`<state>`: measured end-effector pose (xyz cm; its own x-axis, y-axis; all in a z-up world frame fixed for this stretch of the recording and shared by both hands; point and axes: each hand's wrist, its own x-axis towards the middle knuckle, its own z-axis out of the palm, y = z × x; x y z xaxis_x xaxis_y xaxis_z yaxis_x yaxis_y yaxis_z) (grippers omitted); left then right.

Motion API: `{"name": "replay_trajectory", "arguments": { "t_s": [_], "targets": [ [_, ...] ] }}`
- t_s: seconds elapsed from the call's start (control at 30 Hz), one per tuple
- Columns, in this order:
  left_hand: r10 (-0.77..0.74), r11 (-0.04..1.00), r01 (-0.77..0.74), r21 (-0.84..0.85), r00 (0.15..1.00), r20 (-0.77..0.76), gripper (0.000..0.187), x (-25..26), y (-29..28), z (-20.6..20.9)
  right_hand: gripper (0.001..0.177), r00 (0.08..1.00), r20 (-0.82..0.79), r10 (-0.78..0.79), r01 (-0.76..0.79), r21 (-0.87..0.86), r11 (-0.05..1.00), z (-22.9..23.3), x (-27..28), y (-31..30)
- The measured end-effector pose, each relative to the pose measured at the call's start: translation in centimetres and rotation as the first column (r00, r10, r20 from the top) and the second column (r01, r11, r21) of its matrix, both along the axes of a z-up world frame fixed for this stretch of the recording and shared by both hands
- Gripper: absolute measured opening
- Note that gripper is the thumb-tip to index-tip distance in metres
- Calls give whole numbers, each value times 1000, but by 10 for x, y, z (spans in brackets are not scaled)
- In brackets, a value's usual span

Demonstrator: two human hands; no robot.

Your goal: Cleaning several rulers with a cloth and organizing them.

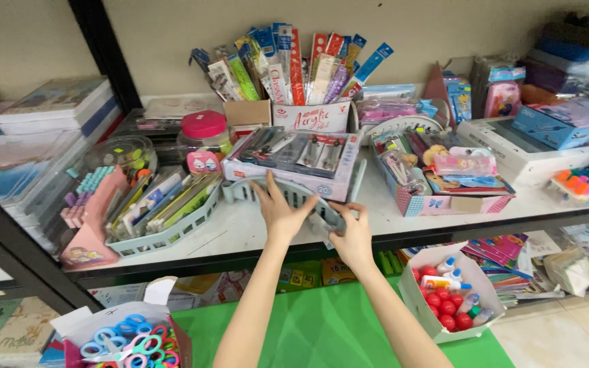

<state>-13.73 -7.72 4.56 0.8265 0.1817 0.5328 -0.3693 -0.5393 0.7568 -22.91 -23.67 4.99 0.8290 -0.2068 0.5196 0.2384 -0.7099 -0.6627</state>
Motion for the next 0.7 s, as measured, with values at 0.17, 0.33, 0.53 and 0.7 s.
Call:
{"name": "replay_trajectory", "arguments": {
  "t_s": [0.17,0.33,0.53,0.7],
  "targets": [
    [-45,997,43,62,998,42,157,18,4,-4,64,995,-51,80,-76,85,994,1,-10,0],
    [-262,965,262,31,964,29,157,48,26,-4,63,997,-63,44,-39,82,996,-1,-11,27],
    [-587,685,604,-407,789,183,161,63,45,-26,48,961,50,271,-275,220,936,-10,-14,52],
    [-440,861,469,-194,881,176,132,99,35,-77,35,964,174,203,-244,266,933,-30,1,6]
  ]
}}
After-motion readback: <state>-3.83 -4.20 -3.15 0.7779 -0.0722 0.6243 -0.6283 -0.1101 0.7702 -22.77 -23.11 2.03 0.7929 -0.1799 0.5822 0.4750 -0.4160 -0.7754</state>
